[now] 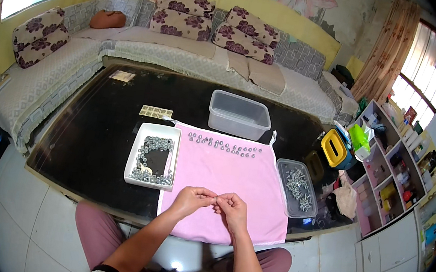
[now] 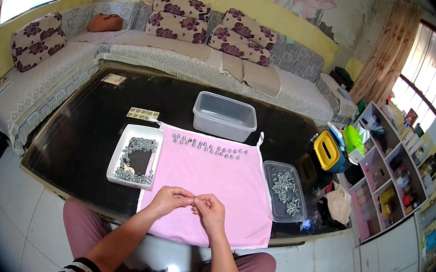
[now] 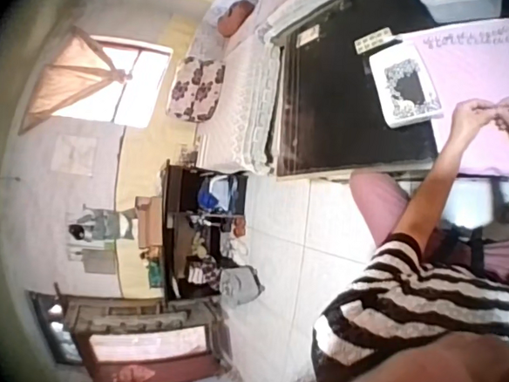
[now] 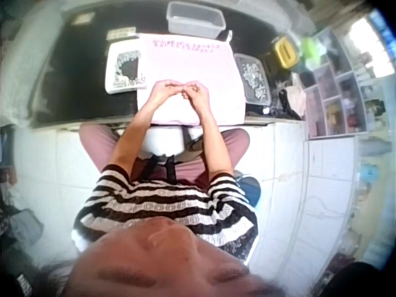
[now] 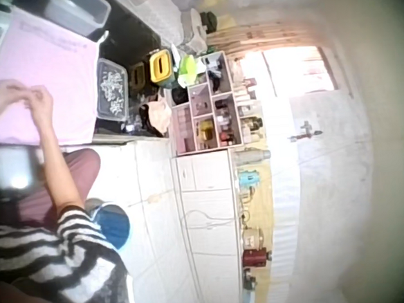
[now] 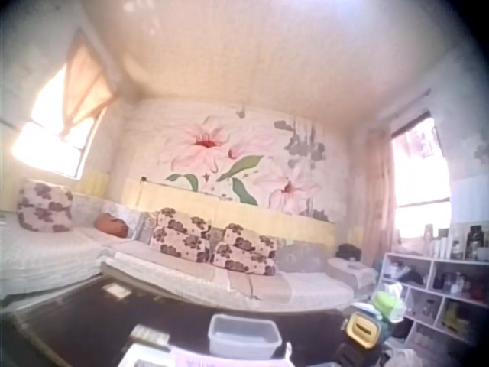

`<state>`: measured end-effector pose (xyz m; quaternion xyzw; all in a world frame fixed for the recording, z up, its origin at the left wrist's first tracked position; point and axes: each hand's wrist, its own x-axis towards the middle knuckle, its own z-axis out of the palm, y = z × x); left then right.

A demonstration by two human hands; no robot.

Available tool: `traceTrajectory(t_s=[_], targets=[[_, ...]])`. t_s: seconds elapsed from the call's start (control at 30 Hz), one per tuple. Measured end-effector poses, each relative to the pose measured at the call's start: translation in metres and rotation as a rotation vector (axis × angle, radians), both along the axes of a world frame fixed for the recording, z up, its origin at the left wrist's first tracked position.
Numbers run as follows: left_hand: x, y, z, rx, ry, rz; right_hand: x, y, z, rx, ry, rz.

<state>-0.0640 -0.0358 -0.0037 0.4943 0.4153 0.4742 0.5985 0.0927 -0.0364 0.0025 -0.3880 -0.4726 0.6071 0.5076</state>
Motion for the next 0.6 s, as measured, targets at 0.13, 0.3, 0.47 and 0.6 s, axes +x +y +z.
traceTrajectory(t_s=[0.13, 0.3, 0.47, 0.6], targets=[[0.0022, 0.001, -0.0057, 0.036, 0.023, 0.029, -0.0009, 0.0001, -0.0021, -0.017, 0.025, -0.016], [0.0039, 0.0007, -0.0074, 0.045, -0.01, 0.055, -0.0025, -0.0017, 0.0005, 0.022, 0.042, -0.012], [0.0046, 0.001, -0.0059, 0.048, 0.035, 0.05, 0.0001, 0.0, -0.0039, 0.004, 0.073, -0.013], [0.0051, 0.0001, -0.0064, 0.079, 0.029, 0.061, 0.0007, 0.0011, -0.0023, -0.013, 0.053, -0.004]])
